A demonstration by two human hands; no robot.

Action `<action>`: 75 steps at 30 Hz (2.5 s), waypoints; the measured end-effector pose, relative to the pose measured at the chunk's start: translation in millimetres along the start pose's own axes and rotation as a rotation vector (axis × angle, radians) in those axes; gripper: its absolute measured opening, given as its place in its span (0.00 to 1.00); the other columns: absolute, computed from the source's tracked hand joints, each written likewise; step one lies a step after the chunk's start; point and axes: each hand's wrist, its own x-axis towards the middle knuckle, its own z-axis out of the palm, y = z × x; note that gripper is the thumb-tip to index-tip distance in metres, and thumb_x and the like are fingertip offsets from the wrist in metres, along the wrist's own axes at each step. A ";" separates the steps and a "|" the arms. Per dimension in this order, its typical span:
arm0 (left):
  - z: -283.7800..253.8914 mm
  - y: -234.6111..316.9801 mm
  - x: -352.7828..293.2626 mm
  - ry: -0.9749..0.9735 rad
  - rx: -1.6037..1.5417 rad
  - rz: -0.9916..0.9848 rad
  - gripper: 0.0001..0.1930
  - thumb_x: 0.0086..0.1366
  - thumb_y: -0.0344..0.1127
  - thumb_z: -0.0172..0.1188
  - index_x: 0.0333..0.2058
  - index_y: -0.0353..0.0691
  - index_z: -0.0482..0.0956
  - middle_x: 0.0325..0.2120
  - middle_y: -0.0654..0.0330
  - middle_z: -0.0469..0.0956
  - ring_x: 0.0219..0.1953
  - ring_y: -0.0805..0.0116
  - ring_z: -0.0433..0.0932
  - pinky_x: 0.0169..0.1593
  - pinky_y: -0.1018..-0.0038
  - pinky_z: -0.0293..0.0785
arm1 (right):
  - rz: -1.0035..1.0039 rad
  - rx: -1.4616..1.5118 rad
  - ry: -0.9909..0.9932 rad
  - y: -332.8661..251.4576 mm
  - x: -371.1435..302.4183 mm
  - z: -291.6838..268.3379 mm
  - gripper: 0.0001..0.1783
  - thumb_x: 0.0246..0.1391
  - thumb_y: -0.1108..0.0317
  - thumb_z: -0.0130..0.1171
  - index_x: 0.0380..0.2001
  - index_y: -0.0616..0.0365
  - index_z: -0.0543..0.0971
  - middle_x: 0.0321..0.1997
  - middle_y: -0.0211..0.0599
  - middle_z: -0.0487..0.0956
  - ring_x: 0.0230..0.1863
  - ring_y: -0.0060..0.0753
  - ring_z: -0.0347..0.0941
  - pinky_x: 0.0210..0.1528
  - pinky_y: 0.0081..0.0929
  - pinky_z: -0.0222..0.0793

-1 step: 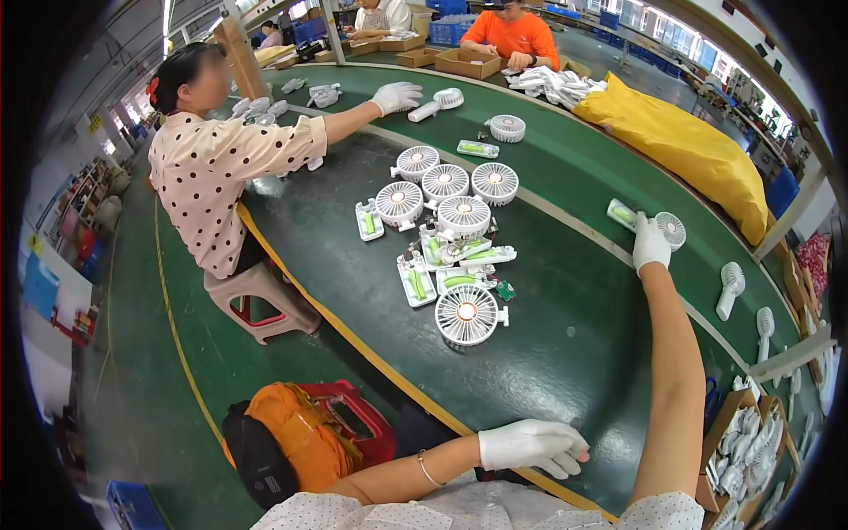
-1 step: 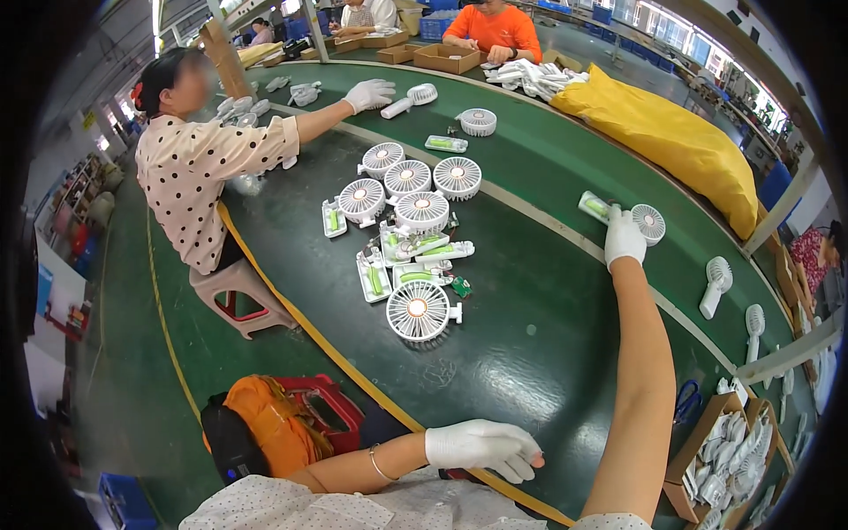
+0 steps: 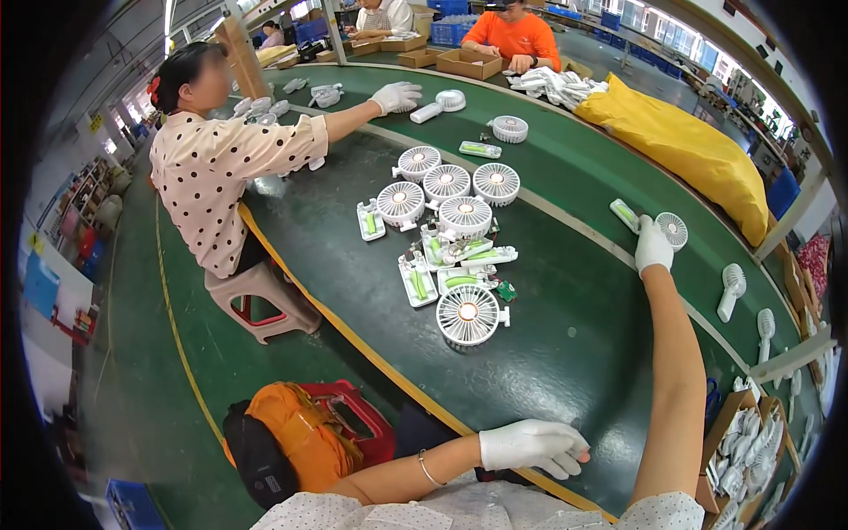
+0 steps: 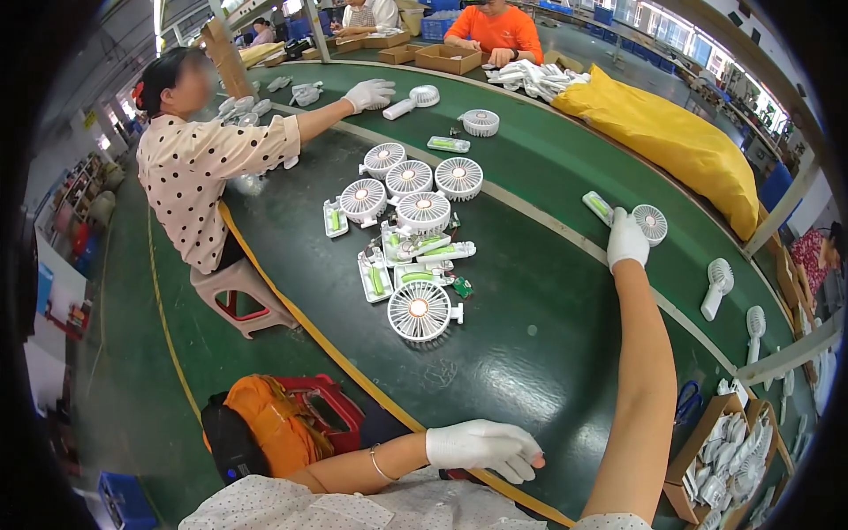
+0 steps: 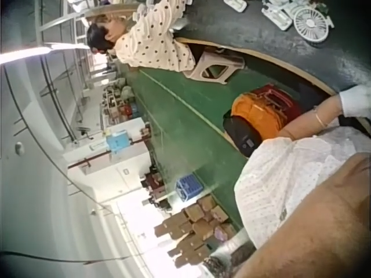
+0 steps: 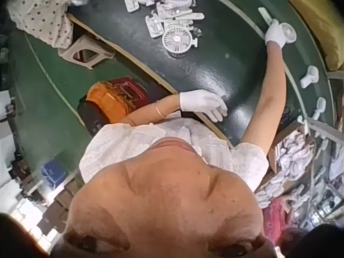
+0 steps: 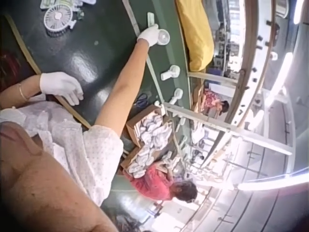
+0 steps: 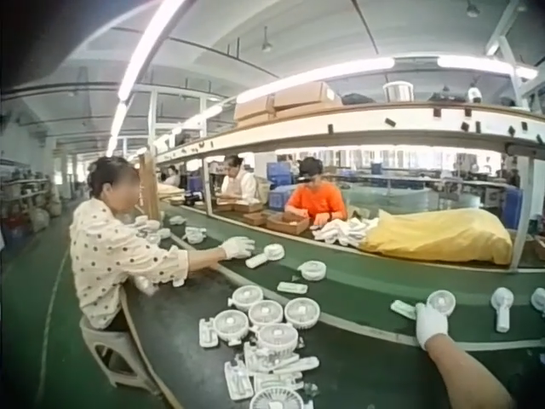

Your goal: The person assembles small electric fans by fitting internal wiring, batteries, and circuit boards into the handle housings, snapping casing covers into place by hand, and setting the finished fans onto the conveyor belt.

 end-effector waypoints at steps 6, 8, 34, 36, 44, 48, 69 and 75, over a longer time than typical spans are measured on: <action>-9.7 -15.4 11.1 -0.074 -0.076 0.026 0.18 0.76 0.31 0.42 0.60 0.32 0.70 0.57 0.51 0.74 0.56 0.56 0.77 0.61 0.63 0.75 | 0.176 0.362 0.177 41.5 -37.9 -25.1 0.17 0.54 0.72 0.55 0.48 0.59 0.78 0.46 0.49 0.83 0.46 0.49 0.80 0.51 0.39 0.74; -17.4 -26.1 15.4 -0.098 -0.127 0.095 0.18 0.77 0.32 0.44 0.60 0.32 0.69 0.59 0.51 0.72 0.57 0.55 0.76 0.60 0.60 0.75 | 0.172 0.573 0.241 33.6 -66.7 -48.5 0.16 0.54 0.75 0.57 0.47 0.60 0.79 0.37 0.42 0.82 0.37 0.36 0.80 0.45 0.32 0.75; 42.4 -41.7 57.3 0.625 1.317 0.749 0.19 0.60 0.29 0.66 0.50 0.40 0.77 0.49 0.51 0.79 0.50 0.51 0.80 0.52 0.64 0.77 | 0.683 2.281 0.199 -13.7 -409.2 -142.3 0.15 0.57 0.74 0.58 0.48 0.63 0.74 0.48 0.42 0.78 0.50 0.36 0.77 0.57 0.38 0.73; 40.8 -44.0 64.2 0.541 1.321 0.699 0.23 0.59 0.24 0.62 0.55 0.36 0.73 0.55 0.46 0.74 0.57 0.47 0.74 0.59 0.62 0.72 | 0.757 2.257 0.241 -4.2 -421.0 -139.4 0.15 0.58 0.74 0.58 0.48 0.63 0.74 0.47 0.43 0.79 0.49 0.37 0.77 0.54 0.36 0.75; 94.1 -68.3 67.2 0.426 1.623 0.626 0.44 0.51 0.23 0.64 0.67 0.34 0.55 0.68 0.30 0.50 0.70 0.28 0.53 0.68 0.51 0.60 | 0.766 2.347 0.294 -25.4 -427.9 -146.0 0.13 0.59 0.77 0.56 0.48 0.65 0.74 0.47 0.42 0.79 0.49 0.31 0.77 0.54 0.28 0.74; 89.8 -70.7 79.9 0.463 1.518 0.646 0.38 0.53 0.23 0.64 0.64 0.32 0.61 0.63 0.36 0.63 0.64 0.35 0.65 0.64 0.54 0.65 | 0.618 2.052 0.194 -13.4 -436.3 -151.0 0.15 0.61 0.76 0.55 0.51 0.66 0.75 0.50 0.37 0.80 0.51 0.26 0.77 0.56 0.25 0.72; 117.3 -62.7 38.1 -0.242 1.128 0.081 0.15 0.63 0.31 0.62 0.48 0.34 0.79 0.34 0.55 0.83 0.34 0.70 0.82 0.42 0.71 0.78 | 0.865 2.282 -0.288 17.6 -451.6 -181.2 0.30 0.61 0.47 0.61 0.56 0.59 0.73 0.46 0.41 0.81 0.42 0.36 0.79 0.42 0.32 0.77; 78.0 -57.1 41.4 0.205 0.679 0.081 0.12 0.60 0.24 0.61 0.44 0.33 0.76 0.37 0.57 0.79 0.38 0.66 0.82 0.44 0.70 0.79 | 0.818 2.450 0.195 46.9 -443.1 -169.6 0.29 0.64 0.51 0.60 0.59 0.59 0.69 0.52 0.46 0.78 0.43 0.45 0.78 0.39 0.39 0.78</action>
